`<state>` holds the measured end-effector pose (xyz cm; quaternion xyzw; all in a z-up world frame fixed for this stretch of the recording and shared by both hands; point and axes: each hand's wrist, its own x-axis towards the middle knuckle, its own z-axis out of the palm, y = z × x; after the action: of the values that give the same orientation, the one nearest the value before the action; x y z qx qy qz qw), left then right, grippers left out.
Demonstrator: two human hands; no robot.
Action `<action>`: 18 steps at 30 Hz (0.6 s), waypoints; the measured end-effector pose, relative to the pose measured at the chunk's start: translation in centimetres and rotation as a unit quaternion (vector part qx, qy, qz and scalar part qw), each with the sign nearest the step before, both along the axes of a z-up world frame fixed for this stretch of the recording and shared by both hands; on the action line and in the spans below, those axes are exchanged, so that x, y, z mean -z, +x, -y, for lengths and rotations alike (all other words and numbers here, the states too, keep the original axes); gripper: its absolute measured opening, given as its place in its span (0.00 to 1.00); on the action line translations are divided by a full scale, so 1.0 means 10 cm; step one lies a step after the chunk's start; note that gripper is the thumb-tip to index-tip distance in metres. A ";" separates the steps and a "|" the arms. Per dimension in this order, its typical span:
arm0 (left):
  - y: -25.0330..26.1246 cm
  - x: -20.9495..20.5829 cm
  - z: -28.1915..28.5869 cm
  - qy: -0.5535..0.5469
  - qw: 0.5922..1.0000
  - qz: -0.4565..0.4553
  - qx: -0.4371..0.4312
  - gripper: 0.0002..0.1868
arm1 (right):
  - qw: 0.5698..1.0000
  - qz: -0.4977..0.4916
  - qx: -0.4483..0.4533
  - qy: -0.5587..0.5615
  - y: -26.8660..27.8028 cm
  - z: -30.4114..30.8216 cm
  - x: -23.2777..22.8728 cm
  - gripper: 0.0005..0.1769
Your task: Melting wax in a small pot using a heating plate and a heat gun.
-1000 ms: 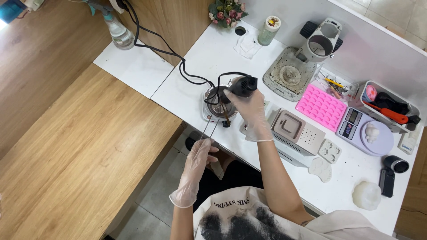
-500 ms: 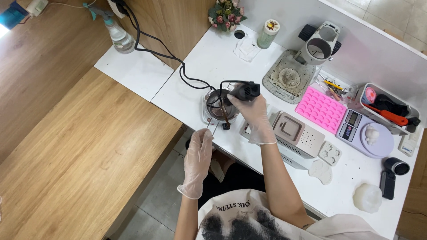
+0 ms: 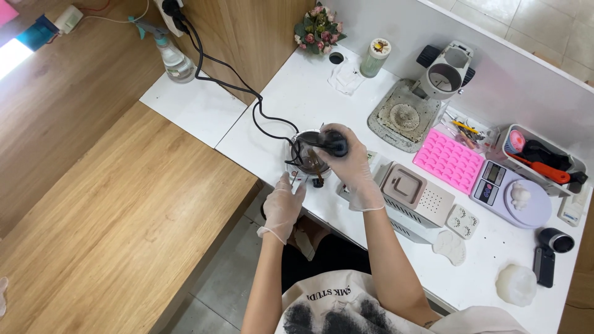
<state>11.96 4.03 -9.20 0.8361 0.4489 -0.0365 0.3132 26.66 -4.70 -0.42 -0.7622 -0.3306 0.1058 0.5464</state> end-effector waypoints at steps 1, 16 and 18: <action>0.02 0.07 0.01 0.001 1.000 0.002 0.000 0.36 | 1.000 0.002 0.000 0.001 0.02 0.01 0.05 0.26; -0.02 0.31 0.23 0.066 0.996 0.047 0.024 0.36 | 0.998 -0.059 0.016 0.000 0.11 0.04 0.20 0.21; 0.00 0.36 0.25 0.072 0.996 0.058 0.013 0.35 | 0.998 -0.060 0.027 -0.016 0.11 0.05 0.17 0.21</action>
<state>11.92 1.58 -12.77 0.8629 0.4210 0.0402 0.2769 27.76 -5.19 -2.10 -0.7720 -0.2743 0.1419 0.5556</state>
